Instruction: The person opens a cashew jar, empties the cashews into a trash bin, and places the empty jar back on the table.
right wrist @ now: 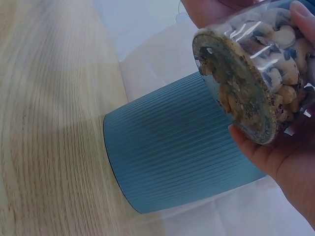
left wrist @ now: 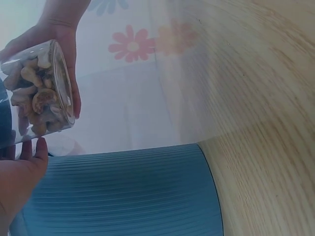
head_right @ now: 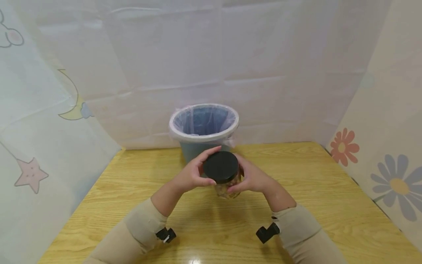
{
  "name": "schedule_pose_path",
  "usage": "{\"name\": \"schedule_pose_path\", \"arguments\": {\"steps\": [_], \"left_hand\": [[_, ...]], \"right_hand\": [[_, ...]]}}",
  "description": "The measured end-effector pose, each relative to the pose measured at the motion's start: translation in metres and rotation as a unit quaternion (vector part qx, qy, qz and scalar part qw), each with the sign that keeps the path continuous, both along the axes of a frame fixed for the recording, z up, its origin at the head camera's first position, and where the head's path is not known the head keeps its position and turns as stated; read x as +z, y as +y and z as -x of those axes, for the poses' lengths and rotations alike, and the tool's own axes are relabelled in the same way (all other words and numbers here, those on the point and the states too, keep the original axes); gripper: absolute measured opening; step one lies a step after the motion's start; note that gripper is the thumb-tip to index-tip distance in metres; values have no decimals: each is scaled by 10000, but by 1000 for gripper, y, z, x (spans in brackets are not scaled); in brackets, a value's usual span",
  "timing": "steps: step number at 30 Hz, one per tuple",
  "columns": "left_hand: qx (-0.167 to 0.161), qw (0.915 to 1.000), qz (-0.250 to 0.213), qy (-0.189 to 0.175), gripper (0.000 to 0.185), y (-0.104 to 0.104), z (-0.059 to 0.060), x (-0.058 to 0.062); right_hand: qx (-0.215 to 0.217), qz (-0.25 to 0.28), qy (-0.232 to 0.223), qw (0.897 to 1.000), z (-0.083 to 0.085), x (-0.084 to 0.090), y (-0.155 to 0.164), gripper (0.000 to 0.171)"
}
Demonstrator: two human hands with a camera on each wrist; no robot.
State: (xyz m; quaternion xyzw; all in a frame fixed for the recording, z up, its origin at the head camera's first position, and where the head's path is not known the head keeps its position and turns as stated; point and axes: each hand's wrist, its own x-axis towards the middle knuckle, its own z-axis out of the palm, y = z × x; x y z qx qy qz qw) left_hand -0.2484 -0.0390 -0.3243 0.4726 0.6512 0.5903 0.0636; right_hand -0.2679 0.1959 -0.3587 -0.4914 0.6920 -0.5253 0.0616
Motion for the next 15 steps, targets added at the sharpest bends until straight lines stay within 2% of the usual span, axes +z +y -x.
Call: {"name": "schedule_pose_path", "arguments": {"steps": [4,11,15], "left_hand": [[-25,10000,-37,-20,106,1,2,-1],[-6,9999,-63,-89,106,4,18,-21],[88,9999,-22,-90,103,5,20,-25]], "right_hand": [[48,12,32,10000,1,0,0,85],[185,35,-50,9998,2,-2,-1,83],[172,47,-104,9998,2,-2,-1,82]]}}
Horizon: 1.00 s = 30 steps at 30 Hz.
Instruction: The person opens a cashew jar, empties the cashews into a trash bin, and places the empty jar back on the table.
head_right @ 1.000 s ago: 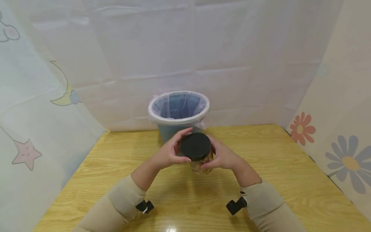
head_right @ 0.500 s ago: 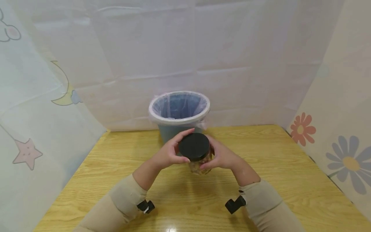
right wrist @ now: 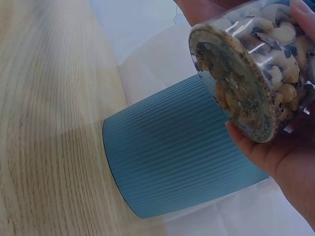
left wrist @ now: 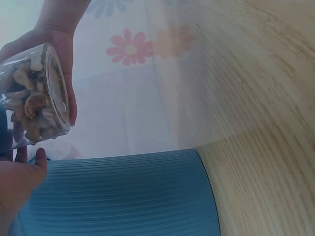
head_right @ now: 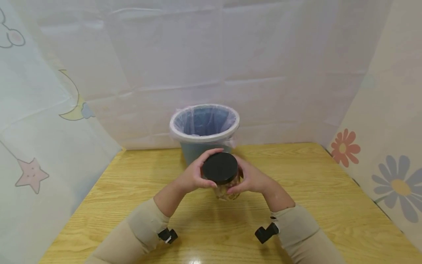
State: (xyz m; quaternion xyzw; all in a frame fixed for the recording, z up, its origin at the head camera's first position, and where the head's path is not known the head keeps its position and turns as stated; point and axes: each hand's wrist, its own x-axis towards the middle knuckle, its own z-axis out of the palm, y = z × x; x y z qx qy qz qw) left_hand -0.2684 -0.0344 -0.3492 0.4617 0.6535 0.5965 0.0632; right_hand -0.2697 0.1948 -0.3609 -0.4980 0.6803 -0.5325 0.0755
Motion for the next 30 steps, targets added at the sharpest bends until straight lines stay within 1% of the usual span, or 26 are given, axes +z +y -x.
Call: {"name": "schedule_pose_path", "arguments": {"steps": [4,10,17,23,30], "left_hand": [[121,9998,113,104,99,1,0,1],[375,9983,348,265,97,2,-1,2],[493,9979,264,314,96,5,0,3],[691,9968,210,340,97,7,-2,1],[716,9970,141,247,96,9,-4,1]], "right_hand": [[-53,14,-18,10000,0,-1,0,84],[-64,47,92,9999,1,-1,0,84],[-76,204,152,9996,1,1,0,80],[-55,293,161,9994,1,-1,-1,78],[10,405,165,9990,4,-5,0,77]]}}
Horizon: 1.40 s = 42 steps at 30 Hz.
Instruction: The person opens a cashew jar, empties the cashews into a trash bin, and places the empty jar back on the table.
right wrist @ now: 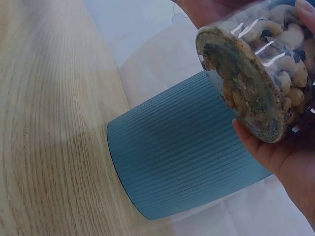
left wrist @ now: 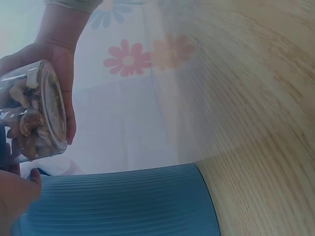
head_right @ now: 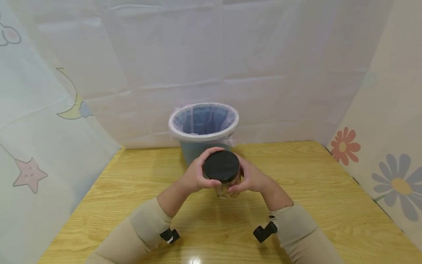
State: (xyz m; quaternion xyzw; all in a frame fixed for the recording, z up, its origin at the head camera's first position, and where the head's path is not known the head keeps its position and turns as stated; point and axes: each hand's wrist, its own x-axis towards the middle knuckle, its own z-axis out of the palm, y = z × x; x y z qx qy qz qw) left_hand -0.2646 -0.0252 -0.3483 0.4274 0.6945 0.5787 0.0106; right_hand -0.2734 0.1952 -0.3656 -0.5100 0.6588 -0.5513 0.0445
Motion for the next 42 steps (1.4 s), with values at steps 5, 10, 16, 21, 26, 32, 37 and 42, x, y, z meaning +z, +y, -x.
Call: {"name": "schedule_pose_path", "arguments": {"steps": [5,10,16,21,26,32,37,42], "left_hand": [[92,9999,-5,101,84,1,0,0],[300,9992,20,268,82,3,-1,-3],[412,9979,-32,507,83,3,-1,-6],[505,9972,9,553,82,3,-2,-8],[529,9961,-7,710,81,3,0,-9],[220,9987,-53,451,88,0,-7,2],[-70,9995,62,287,103,-3,-17,19],[22,9991,283,329,94,-4,-14,16]], "right_hand": [[32,54,-21,10000,1,-1,-1,79],[64,105,-2,9999,1,-3,-1,81],[-15,138,54,9999,2,-5,-2,80],[9,125,6,9999,2,-7,-2,80],[171,206,4,9996,4,-9,-2,78],[314,147,-47,9994,4,-7,-1,77],[392,-24,72,9992,1,-3,0,77],[497,-84,125,9986,0,-1,0,74]]}}
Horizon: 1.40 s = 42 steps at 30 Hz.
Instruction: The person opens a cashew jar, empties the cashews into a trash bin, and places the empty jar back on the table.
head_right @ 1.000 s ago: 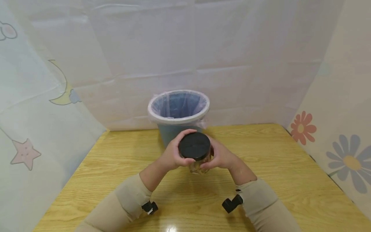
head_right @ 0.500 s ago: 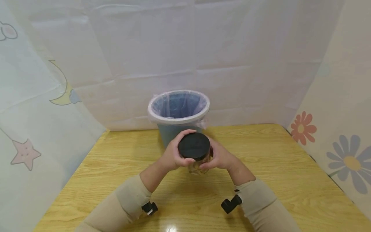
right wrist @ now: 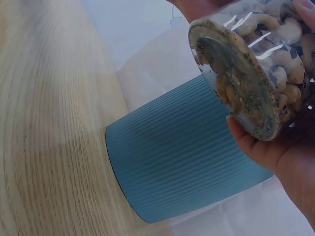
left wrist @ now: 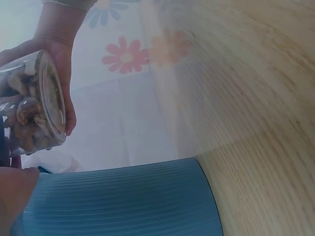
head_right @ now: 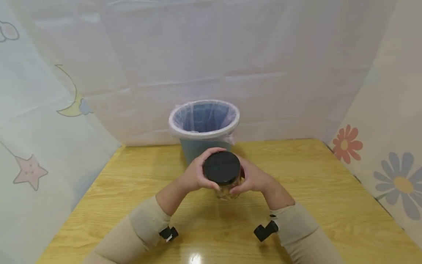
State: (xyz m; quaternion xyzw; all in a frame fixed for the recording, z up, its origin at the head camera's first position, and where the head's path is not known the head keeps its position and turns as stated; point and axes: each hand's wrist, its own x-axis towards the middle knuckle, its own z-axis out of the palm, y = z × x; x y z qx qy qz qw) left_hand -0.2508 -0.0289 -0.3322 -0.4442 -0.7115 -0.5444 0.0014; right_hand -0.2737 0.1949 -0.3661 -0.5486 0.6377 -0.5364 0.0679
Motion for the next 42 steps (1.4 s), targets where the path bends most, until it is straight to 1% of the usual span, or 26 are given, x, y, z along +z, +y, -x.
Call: {"name": "schedule_pose_path", "arguments": {"steps": [2,5,9,12,15,19,22,25,27,30,34,36,39,42], "left_hand": [[83,9999,50,-28,95,0,4,-5],[91,9997,56,-218,97,0,9,-12],[18,9994,34,-349,96,-1,9,-13],[-5,9992,-7,-392,94,-2,7,-13],[19,9988,-45,-480,97,-2,5,-13],[138,9987,-69,-482,104,-2,2,-10],[93,9989,-169,-418,106,-3,-4,-2],[-27,9984,-356,-440,100,-5,-11,5],[-57,9978,-437,-485,93,-5,-12,6],[-14,9973,-471,-564,84,-4,-10,2],[183,9968,-383,-676,85,-1,-3,-9],[244,9967,-378,-670,86,0,0,-14],[243,9969,-433,-608,85,0,2,-18],[193,9966,-521,-611,85,0,1,-19]], "right_hand": [[-3,-27,-24,10000,0,1,-1,74],[16,-47,-46,10000,1,1,0,75],[58,-4,-53,10000,2,3,2,80],[48,-9,-57,10000,2,3,2,80],[51,-24,-129,9999,1,3,1,78],[83,41,-213,9997,2,3,-2,74],[105,120,-141,9998,2,3,-4,75],[97,183,-94,9997,3,3,-5,77],[111,243,-95,9996,4,3,-7,77],[235,360,-87,9990,5,2,-9,77],[465,496,-2,9977,6,0,-11,78],[545,532,28,9971,7,0,-12,77],[604,561,58,9966,9,-2,-12,77],[607,596,58,9964,10,-3,-13,75]]}}
